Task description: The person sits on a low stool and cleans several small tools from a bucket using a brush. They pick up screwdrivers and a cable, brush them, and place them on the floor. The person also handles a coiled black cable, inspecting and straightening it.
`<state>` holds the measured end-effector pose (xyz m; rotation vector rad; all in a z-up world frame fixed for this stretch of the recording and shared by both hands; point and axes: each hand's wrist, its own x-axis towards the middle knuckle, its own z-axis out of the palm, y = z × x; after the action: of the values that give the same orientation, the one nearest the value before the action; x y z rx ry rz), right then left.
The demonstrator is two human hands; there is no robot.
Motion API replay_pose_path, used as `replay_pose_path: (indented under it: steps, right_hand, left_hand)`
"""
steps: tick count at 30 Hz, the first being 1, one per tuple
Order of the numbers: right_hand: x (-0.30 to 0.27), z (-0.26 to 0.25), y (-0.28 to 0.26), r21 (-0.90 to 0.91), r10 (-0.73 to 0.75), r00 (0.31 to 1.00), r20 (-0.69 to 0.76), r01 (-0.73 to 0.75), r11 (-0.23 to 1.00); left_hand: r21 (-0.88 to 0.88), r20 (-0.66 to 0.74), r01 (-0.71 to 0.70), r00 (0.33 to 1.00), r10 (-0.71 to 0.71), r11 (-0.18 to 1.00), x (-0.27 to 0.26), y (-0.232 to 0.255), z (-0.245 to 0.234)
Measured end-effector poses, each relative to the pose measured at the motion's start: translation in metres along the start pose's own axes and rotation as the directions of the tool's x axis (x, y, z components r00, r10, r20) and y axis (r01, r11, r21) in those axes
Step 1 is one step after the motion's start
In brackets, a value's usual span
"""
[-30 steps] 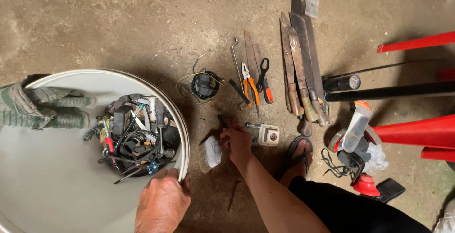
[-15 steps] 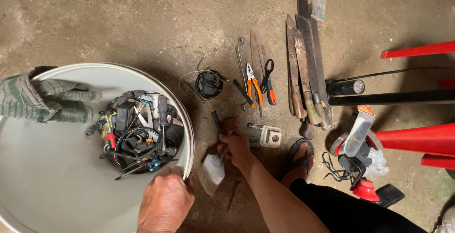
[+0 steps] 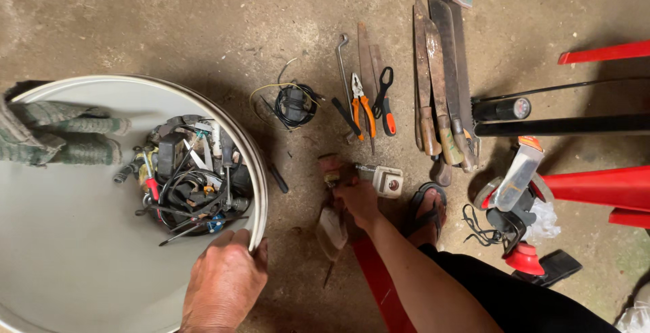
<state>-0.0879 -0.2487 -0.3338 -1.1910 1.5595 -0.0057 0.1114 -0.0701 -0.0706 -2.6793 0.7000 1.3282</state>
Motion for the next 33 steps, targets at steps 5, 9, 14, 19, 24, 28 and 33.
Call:
replay_pose_path:
  steps: [5,9,14,19,24,28,33]
  right_hand:
    - [0.008,-0.013,-0.022,0.111,-0.022,0.995,0.092,0.012,0.994]
    - [0.006,-0.001,-0.026,0.124,-0.122,0.977,0.177,0.101,0.987]
    - [0.005,0.044,-0.029,0.376,-0.198,0.949,0.246,0.095,0.922]
    - [-0.002,0.085,-0.033,0.414,-0.188,0.917,0.351,0.028,0.91]
    - [-0.015,0.098,-0.043,0.504,-0.149,0.963,0.223,0.017,0.863]
    - [-0.023,0.073,-0.059,0.327,0.026,0.994,0.107,-0.06,0.943]
    - [-0.007,0.05,-0.072,0.646,-0.237,0.955,0.178,0.068,0.76]
  left_hand:
    - [0.019,-0.007,0.003,1.0,-0.003,1.0,0.001,-0.003,0.001]
    - [-0.019,-0.089,-0.036,0.995,0.034,0.999,0.001,-0.001,0.001]
    - [-0.027,-0.092,-0.044,0.995,0.041,0.999,-0.001,-0.002,0.002]
    - [-0.009,-0.05,-0.023,0.998,0.023,1.0,-0.001,-0.001,0.001]
    - [-0.028,-0.04,-0.041,0.998,0.04,0.999,-0.003,0.001,-0.003]
    - [-0.036,0.004,-0.016,1.0,0.016,0.999,-0.005,0.005,-0.009]
    - [-0.035,0.002,-0.003,1.0,0.003,0.999,-0.007,0.005,-0.009]
